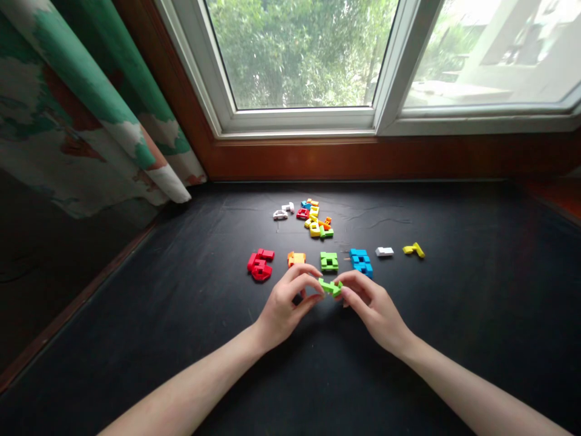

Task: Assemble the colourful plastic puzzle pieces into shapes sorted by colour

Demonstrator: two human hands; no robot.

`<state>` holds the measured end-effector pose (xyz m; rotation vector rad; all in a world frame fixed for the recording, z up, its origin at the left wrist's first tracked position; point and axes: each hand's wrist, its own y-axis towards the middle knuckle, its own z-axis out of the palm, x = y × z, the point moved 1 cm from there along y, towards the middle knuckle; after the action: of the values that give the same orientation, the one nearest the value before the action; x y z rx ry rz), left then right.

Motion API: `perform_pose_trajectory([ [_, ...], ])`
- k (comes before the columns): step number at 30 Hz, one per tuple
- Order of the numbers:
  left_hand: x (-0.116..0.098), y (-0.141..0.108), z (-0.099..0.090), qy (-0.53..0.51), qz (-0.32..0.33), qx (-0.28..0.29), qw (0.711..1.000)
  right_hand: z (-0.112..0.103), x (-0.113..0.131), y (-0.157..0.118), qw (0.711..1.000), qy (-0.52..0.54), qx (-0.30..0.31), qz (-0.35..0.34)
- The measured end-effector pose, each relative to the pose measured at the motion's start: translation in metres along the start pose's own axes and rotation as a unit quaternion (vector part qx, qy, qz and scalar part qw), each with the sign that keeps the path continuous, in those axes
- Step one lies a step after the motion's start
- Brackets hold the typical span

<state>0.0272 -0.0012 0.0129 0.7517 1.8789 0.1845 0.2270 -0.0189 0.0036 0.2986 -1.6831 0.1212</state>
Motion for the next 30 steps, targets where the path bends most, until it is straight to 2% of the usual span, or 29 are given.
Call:
perform_pose_trajectory([
  [3, 0.0, 0.0, 0.0008, -0.018, -0.005, 0.006, 1.0, -0.0004, 0.0003, 0.0001, 1.0, 0.002, 0.003, 0.006],
  [10, 0.0034, -0.003, 0.0023, -0.02, -0.057, -0.019, 0.998, -0.001, 0.0024, -0.0001, 1.0, -0.014, 0.009, 0.008],
  [16, 0.0007, -0.0022, -0.0001, 0.001, -0.027, -0.022, 0.999, 0.0002, 0.0039, 0.0004, 1.0, -0.022, -0.004, 0.002],
  [30, 0.0016, -0.0023, -0.0006, 0.008, -0.03, -0.043, 0.999, 0.0011, -0.002, -0.0013, 0.999, -0.03, -0.007, -0.011],
])
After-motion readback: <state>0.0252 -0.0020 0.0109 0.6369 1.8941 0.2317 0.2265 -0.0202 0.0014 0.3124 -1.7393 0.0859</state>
